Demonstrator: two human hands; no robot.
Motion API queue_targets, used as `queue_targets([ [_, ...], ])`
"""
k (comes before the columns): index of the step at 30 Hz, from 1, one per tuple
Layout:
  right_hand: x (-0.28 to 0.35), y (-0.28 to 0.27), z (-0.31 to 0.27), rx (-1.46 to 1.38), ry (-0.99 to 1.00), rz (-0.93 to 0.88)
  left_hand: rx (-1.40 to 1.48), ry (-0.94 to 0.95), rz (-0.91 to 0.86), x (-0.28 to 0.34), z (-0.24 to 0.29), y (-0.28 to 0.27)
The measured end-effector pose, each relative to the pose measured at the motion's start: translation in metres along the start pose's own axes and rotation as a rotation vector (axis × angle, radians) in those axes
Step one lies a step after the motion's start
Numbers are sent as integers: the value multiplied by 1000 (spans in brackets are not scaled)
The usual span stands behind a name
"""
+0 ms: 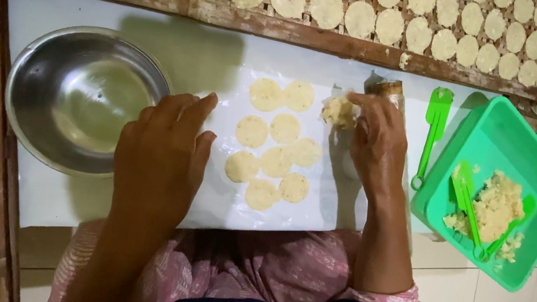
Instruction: Manually shaping small round dough discs and arranging them on a large woven tray for drying.
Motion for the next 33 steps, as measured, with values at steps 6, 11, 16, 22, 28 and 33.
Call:
queue_targets([
  [6,2,0,3,-12,-36,43,-36,-21,-14,0,1,2],
  [11,19,9,-12,-250,-64,-34,-32,-26,-18,1,2,1],
  [16,5,7,-46,-165,-153,-252,-7,-30,-11,1,2,0],
  [22,6,13,-51,-136,-121,-359,-32,-20,-4,2,0,1],
  [28,12,17,-47,0,-183,-381,-11,-7,-15,3,1,0],
  [33,12,11,-33,-285,-115,-261,-31,-12,-23,2,2,0],
])
Point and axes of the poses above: each hand's wrist, its own x-axis away from the middle knuckle, its own y-axis out of the palm, z = x × y, the point moved 3 cm from there along -x, towards the middle knuckle, and after that the axes turned 11 degrees about -y, right-handed, at the moved point
